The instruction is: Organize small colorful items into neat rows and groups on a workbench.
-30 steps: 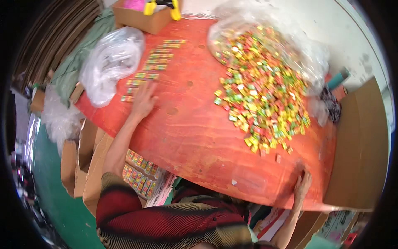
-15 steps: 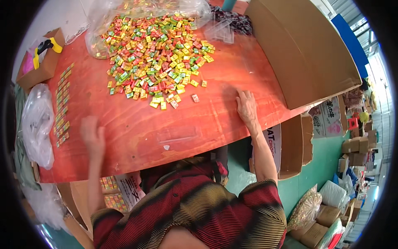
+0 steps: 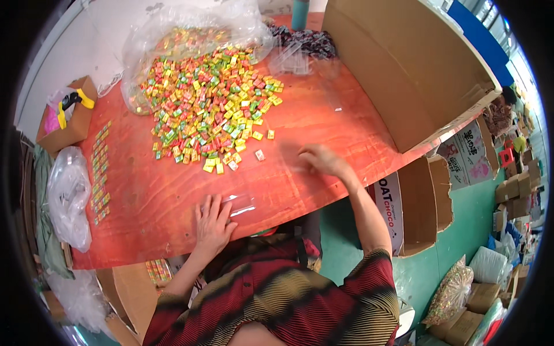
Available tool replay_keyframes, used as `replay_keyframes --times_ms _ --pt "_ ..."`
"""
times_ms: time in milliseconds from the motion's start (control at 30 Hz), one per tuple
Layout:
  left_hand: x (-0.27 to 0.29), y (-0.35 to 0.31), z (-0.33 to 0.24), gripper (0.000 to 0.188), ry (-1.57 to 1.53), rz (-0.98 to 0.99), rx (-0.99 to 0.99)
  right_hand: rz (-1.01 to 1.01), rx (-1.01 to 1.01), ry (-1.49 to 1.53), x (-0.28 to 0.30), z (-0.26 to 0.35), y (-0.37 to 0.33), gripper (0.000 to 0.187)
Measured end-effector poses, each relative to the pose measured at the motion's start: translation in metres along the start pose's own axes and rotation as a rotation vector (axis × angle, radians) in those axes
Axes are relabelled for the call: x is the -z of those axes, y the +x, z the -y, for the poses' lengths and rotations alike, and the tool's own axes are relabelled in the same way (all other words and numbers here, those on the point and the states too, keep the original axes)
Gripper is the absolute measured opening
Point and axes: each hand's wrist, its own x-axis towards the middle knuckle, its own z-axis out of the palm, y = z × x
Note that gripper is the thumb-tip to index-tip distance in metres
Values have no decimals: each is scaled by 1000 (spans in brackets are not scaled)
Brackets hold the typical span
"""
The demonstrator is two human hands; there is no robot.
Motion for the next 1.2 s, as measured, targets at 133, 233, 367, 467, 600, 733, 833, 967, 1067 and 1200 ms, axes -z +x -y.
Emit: replay_keyframes --times_ms 133,233,367,467,600,733,833,967,1067,1200 --pt "1 -10 9 47 33 -9 132 -95 283 -473 -21 7 16 18" --pt "1 -17 12 46 37 -4 160 -211 125 -647 -14 14 38 15" --pt "3 -21 7 46 29 41 190 -652 254 -873 35 5 99 33" --pt "3 -24 8 47 26 60 193 -822 404 -1058 57 14 158 47" --pt "6 -24 5 48 13 91 193 -785 330 -1022 76 -9 224 51" --pt "7 -26 6 47 30 93 196 -554 137 -903 87 -10 226 46" --pt "8 -25 8 48 30 117 190 -692 375 -886 80 -18 180 36" --pt "7 -28 12 49 44 119 184 -571 376 -836 64 -17 93 23" --pt "8 -26 13 50 52 122 161 -586 330 -885 56 -20 47 25" --pt "6 -25 13 50 50 102 161 -638 364 -748 55 -28 18 23"
